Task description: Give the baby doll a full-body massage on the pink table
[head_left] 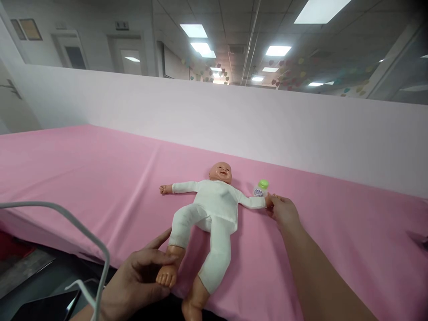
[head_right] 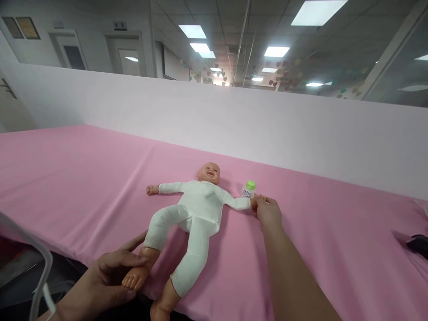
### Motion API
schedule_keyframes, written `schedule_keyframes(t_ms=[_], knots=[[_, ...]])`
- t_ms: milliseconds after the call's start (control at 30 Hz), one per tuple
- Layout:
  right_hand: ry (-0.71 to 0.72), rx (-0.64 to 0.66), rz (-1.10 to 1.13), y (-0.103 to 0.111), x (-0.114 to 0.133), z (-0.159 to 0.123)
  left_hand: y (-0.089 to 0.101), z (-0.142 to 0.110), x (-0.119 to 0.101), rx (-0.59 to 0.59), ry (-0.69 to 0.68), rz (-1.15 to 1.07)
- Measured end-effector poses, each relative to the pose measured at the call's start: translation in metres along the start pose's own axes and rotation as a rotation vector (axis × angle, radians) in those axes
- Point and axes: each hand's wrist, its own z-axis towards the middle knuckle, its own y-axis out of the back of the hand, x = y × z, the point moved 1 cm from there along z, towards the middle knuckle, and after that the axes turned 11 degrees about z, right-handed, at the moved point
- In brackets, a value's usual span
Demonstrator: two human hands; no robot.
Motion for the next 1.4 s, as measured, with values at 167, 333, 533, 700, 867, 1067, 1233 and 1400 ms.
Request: schedule_keyframes(t_ms=[167, 333, 533, 700, 867, 1067, 1233, 1400], knots=[[-0.198, 0.036, -0.126, 0.015, -0.002, 0.008, 0.003, -0.011, 0.012, -0.045, 0.074, 0.015], [-0.288, 0.042, -0.159, 0.021, 0.001, 0.008, -0.002, -0.011, 0.006, 0.004, 0.094, -0.023], [-0.123, -0.094, -0.058, 0.013, 0.014, -0.008, -0.008, -0.007, 0.001, -0.004, 0.051, 0.023], [0.327, -0.298, 0.1, -0.016, 0.045, -0.045, -0.012, -0.002, -0.016, -0.023, 0.034, 0.097], [0.636, -0.068, -0.026, -0.054, 0.062, -0.083, -0.019, 0.017, -0.041, 0.035, -0.016, 0.166], [1.029, 0.264, -0.352, -0.09, 0.054, -0.104, -0.038, 0.053, -0.047, 0.065, -0.173, 0.059], [1.158, 0.52, -0.486, -0.109, 0.044, -0.117, -0.047, 0.069, -0.044, 0.081, -0.157, -0.008], [1.124, 0.539, -0.497, -0.109, 0.046, -0.118, -0.044, 0.07, -0.045, 0.1, -0.151, -0.004]])
